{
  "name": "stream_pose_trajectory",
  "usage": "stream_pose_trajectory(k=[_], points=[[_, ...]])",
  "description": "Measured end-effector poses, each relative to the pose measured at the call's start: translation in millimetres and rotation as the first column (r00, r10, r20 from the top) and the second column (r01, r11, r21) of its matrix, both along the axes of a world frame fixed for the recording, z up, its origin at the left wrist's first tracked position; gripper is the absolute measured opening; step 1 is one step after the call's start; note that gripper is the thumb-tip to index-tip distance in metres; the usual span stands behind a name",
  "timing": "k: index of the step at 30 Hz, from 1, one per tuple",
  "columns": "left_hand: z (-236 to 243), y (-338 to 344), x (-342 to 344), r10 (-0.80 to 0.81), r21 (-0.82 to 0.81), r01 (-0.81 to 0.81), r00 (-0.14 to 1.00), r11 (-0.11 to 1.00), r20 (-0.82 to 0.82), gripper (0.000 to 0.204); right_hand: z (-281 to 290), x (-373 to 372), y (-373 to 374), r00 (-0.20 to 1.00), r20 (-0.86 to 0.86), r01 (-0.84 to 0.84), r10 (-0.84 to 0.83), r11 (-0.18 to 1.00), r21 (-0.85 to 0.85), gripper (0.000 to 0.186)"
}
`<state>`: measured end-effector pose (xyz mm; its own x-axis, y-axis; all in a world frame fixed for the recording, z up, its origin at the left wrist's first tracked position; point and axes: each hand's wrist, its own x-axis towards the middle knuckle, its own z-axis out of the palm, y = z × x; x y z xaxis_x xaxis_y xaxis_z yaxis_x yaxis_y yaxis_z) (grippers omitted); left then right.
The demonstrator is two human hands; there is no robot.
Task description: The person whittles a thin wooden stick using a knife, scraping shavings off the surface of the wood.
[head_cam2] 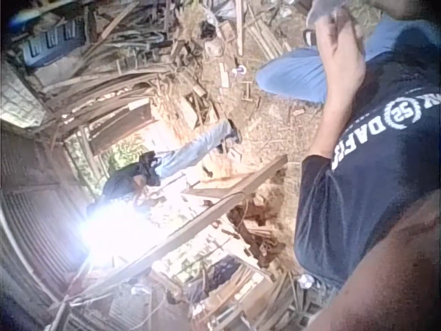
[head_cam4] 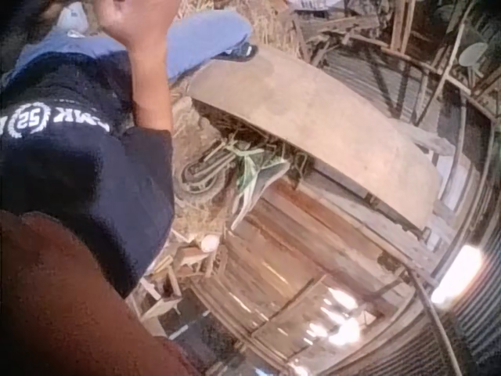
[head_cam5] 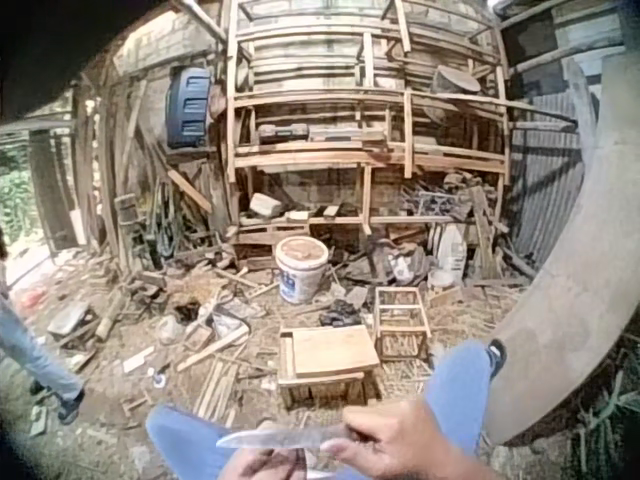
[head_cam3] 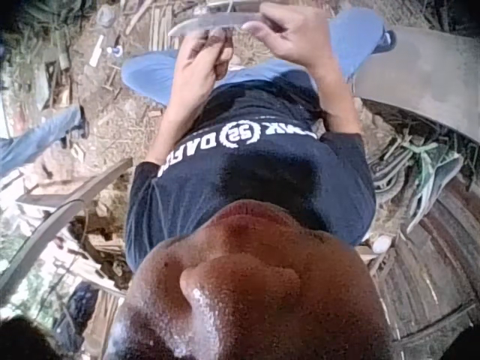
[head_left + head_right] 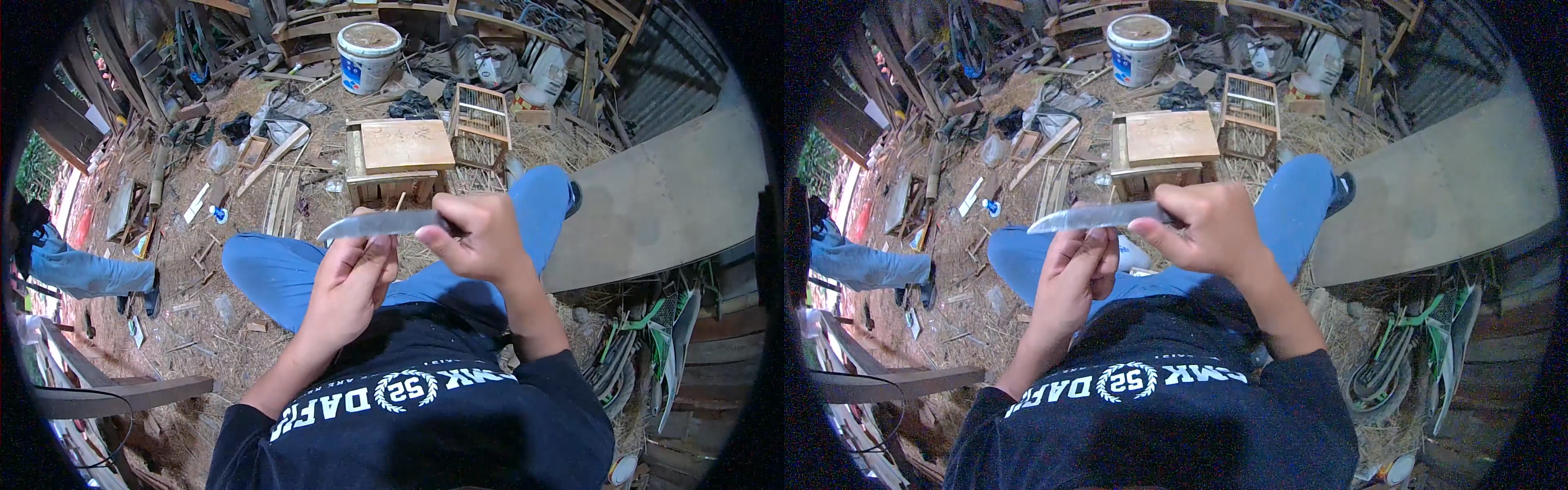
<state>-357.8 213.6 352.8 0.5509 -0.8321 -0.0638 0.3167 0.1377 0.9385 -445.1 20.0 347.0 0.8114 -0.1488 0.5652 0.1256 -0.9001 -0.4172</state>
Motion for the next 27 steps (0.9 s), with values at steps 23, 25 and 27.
stream_pose_trajectory(k=[23, 25, 27], points=[[-2, -5, -4, 0.082, 0.011, -0.083, 0.996, 0.997, 0.035, 0.016, -6, -1, 2, 0.999, 0.041, -0.02, 0.022, 0.999, -0.048, 0.053], [-7, -4, -2, 0.108, 0.065, -0.113, 0.991, 0.991, 0.081, 0.014, -7, 1, -3, 0.998, 0.031, 0.063, -0.061, 0.996, -0.067, 0.054], [-6, -2, -1, 0.042, 0.023, -0.044, 0.994, 0.999, 0.099, 0.013, -12, 4, -27, 0.974, 0.011, 0.228, -0.228, 0.974, -0.013, 0.053]])
